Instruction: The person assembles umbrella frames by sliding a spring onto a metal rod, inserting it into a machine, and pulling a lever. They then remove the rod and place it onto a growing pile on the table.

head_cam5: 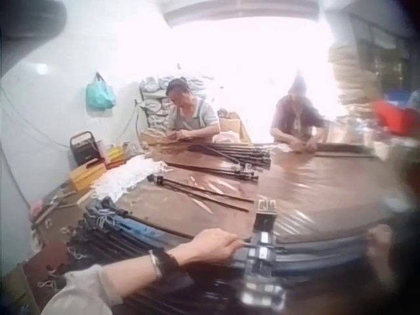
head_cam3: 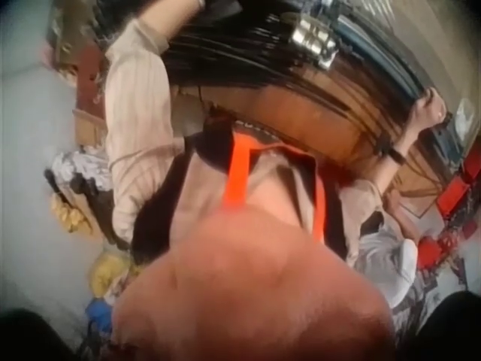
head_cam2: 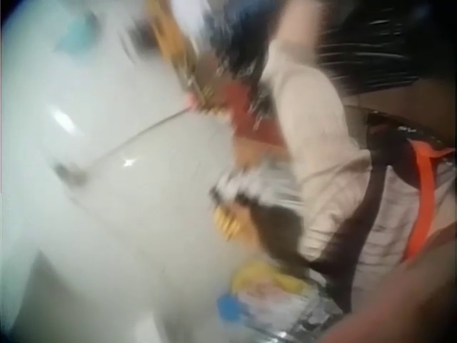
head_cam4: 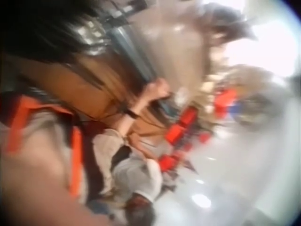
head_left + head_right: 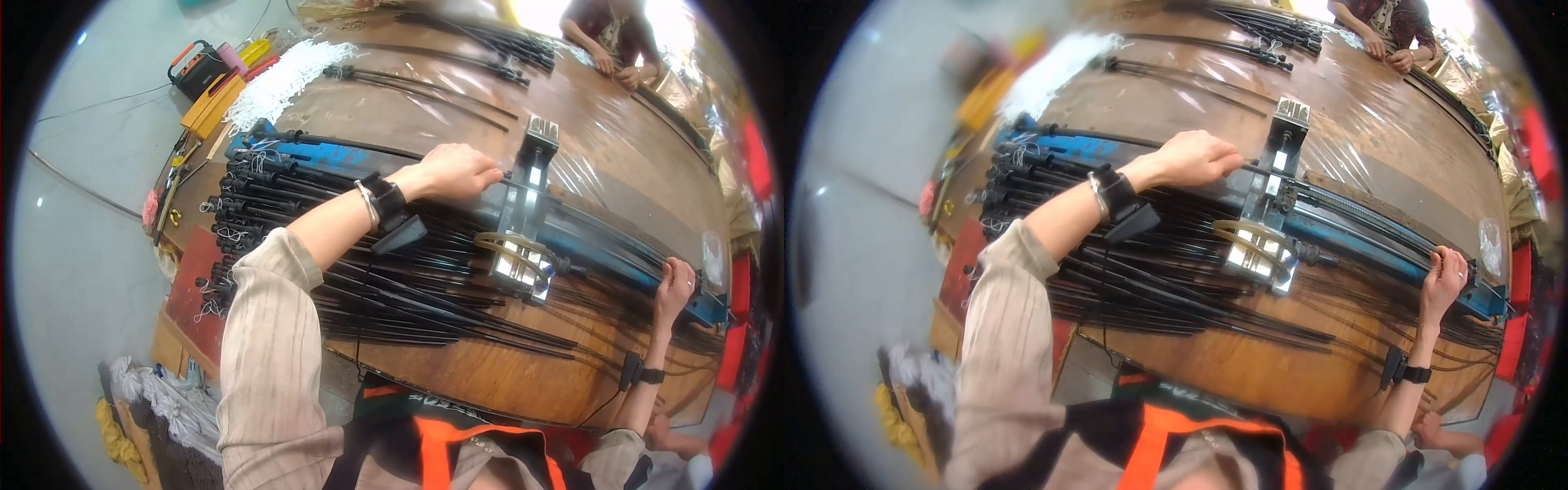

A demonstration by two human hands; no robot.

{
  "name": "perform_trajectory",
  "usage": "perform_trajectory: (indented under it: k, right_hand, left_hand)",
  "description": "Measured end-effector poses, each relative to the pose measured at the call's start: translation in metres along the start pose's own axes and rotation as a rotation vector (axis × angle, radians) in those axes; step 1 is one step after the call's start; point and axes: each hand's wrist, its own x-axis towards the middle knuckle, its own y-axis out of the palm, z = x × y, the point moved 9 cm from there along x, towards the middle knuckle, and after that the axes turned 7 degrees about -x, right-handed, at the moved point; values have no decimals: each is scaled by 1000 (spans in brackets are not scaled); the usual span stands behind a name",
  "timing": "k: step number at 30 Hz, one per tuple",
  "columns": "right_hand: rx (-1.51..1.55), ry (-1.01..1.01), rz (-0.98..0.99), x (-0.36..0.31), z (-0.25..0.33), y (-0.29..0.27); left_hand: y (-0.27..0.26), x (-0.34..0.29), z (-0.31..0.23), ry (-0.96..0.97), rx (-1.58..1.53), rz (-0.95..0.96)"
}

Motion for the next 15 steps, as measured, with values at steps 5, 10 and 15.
perform_trajectory:
  k: [5,10,15]
  right_hand:
    - [-27,-164,54,9,85,-18]
    - [52,-273,8,-4,144,-36]
    - [173,-223,34,-26,146,-29]
  left_hand:
    - [9,0,-14,85,114,-50]
    - [5,-14,-22,154,195,-265]
    - [7,6,-17,86,274,-177]
